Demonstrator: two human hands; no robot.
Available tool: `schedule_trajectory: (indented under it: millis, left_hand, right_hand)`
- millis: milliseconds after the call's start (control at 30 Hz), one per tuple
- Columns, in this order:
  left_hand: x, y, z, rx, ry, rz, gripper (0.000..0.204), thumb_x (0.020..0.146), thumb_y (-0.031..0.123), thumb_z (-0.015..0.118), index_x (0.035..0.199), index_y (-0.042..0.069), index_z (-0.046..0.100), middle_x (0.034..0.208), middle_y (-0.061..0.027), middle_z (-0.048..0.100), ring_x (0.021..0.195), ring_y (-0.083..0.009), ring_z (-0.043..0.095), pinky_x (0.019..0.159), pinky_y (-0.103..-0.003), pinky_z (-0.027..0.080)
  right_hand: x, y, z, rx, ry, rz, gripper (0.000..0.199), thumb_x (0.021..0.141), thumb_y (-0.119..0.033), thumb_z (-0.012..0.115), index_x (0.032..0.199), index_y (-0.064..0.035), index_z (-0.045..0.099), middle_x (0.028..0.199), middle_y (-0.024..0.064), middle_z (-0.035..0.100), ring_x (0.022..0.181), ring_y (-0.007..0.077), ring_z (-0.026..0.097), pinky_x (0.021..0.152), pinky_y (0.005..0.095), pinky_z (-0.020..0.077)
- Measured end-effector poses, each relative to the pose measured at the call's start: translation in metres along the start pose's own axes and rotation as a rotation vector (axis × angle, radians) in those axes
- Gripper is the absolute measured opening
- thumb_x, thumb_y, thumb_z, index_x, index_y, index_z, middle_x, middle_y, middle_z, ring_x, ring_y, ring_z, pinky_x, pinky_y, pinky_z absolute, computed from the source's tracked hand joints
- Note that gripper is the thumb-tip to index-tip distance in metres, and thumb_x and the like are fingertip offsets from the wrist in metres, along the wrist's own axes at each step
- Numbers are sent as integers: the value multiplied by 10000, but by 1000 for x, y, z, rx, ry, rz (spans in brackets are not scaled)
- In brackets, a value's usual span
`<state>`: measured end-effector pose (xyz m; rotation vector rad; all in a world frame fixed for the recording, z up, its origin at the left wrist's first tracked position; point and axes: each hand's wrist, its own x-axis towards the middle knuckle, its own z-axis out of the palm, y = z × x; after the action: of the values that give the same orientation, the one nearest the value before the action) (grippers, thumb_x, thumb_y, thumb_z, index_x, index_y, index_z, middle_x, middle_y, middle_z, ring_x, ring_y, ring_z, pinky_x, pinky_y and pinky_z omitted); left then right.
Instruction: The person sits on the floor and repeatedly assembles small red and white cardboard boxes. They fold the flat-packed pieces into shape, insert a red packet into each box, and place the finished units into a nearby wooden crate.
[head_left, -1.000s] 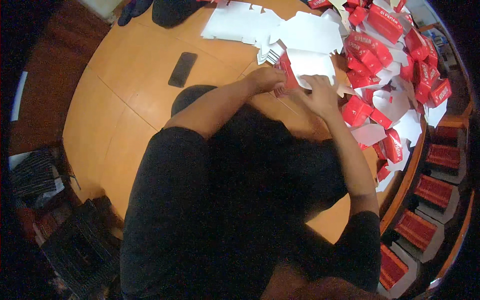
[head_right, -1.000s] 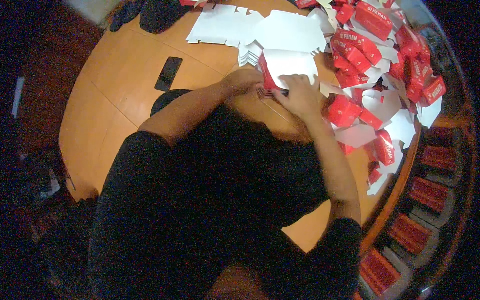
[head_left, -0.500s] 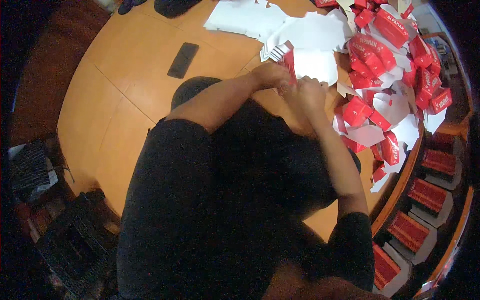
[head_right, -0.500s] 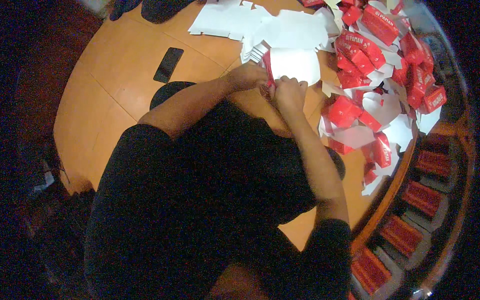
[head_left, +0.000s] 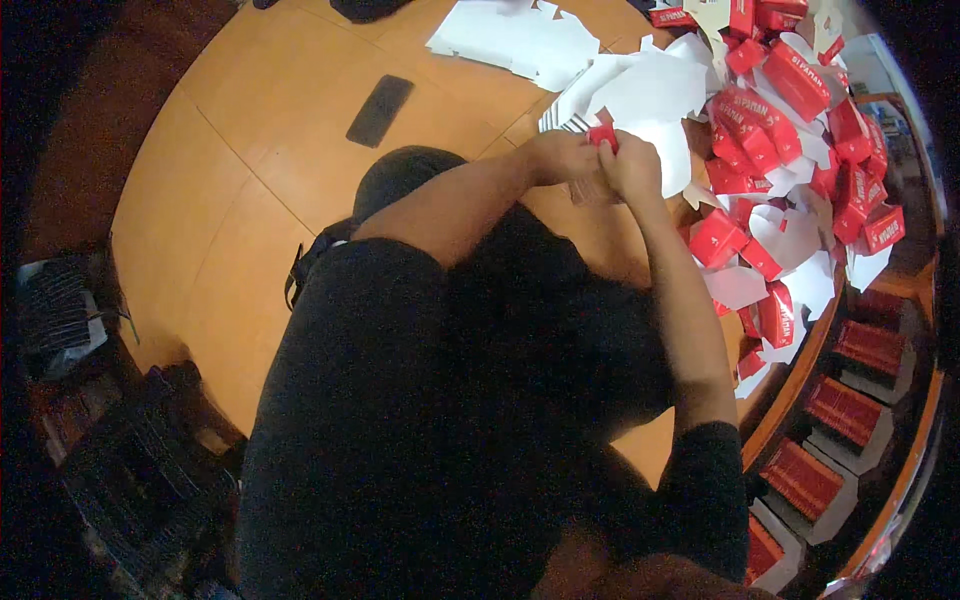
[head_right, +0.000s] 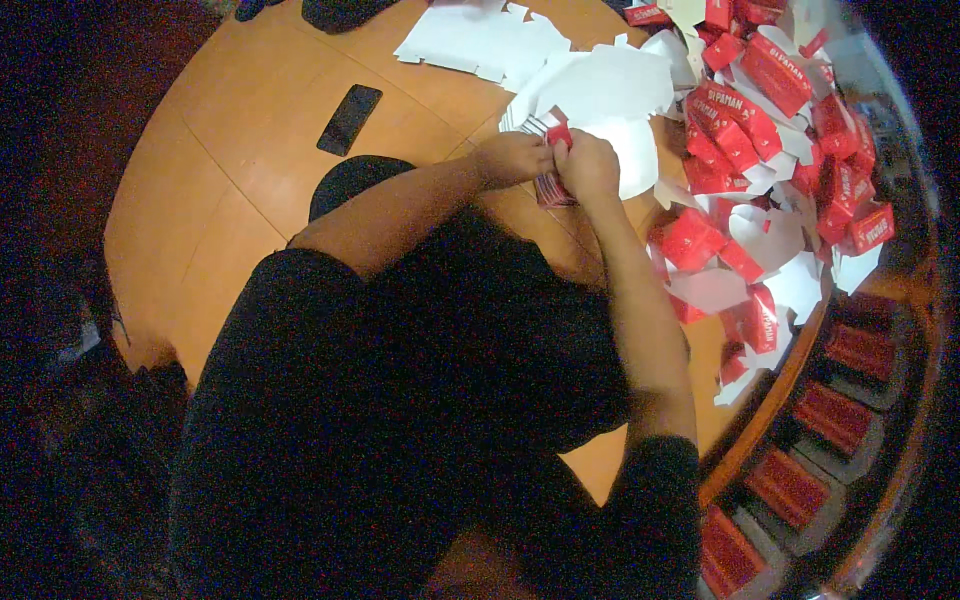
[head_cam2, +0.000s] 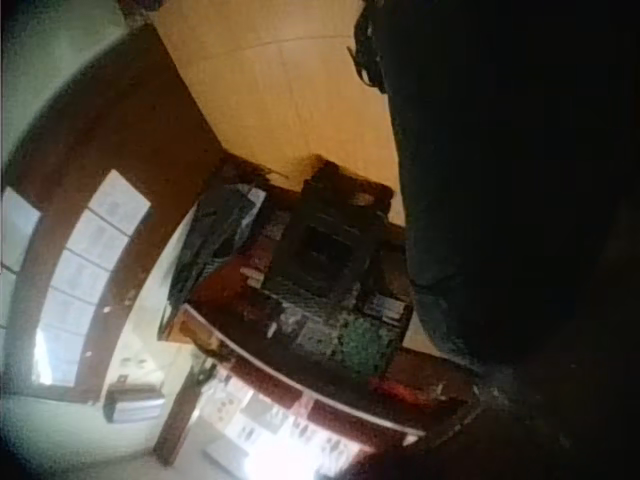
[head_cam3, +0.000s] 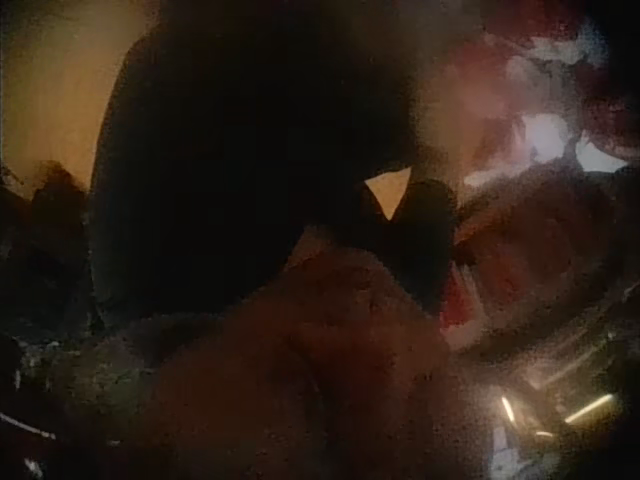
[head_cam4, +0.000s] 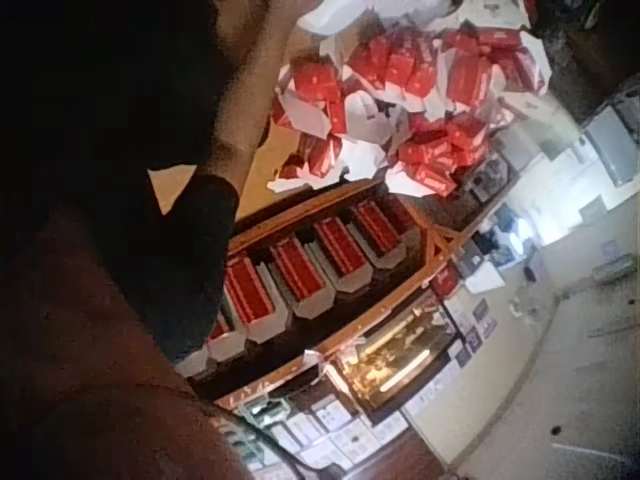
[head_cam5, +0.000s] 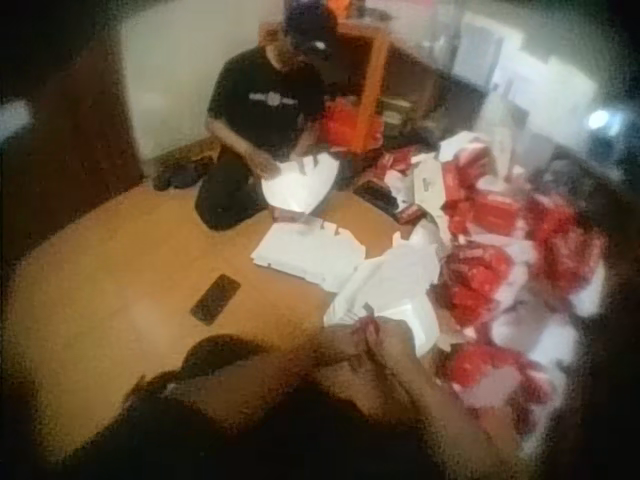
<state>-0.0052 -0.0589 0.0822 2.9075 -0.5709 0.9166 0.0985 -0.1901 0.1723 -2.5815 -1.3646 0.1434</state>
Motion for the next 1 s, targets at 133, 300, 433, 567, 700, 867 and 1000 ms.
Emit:
schedule_trajectory:
  millis: [133,300,433,567,700,867,1000]
  left_hand:
    - [-2,-2,3,-3,-128,-150,235,798,126,571,1012,37,608,1048,-65,610,917,-234,645,754,-348,580]
    - [-2,0,4,-67,-183,-215,282,806,120,568,1067,17,597,1109,-82,611,980,-247,651,788,-336,587]
    - [0,0,7,-140,-13,-112,269,825,117,559,1076,28,594,1088,-94,611,973,-272,653,767,-360,588]
    - [-7,1,11,-150,-41,-154,194,853,123,553,1024,50,608,1017,-100,614,955,-289,656,750,-394,583]
    - [-11,1,25,-126,-14,-158,166,862,116,540,991,46,617,1013,-95,614,953,-281,658,775,-377,580]
    - [-20,3,19,-556,-79,-461,163,866,134,540,982,44,611,981,-94,635,954,-297,654,805,-418,540]
    - [1,12,14,-608,-38,-667,238,883,231,528,1005,42,606,987,-129,659,971,-332,645,827,-435,500]
  right_hand:
    - [-4,8,3,23,3,-68,295,891,-311,557,940,-54,696,875,226,685,825,414,664,770,502,530]
    - [-2,3,6,-41,-94,-15,302,903,-307,547,936,-49,700,881,230,684,829,415,664,779,505,531]
    - [4,23,22,-45,-189,-100,346,930,-289,495,902,-6,692,885,254,676,833,428,660,797,509,526]
    - [5,22,24,21,-174,-148,404,956,-285,430,884,26,678,899,288,659,859,451,647,822,519,509]
    - [3,24,37,2,-220,-137,425,972,-320,417,924,19,669,905,297,651,888,469,633,834,534,491]
    - [-23,14,-20,242,210,174,495,969,-353,403,884,55,670,942,316,647,908,473,639,876,530,481]
    - [-30,116,6,25,604,177,517,979,-389,385,962,55,649,1001,322,639,959,491,620,894,538,463]
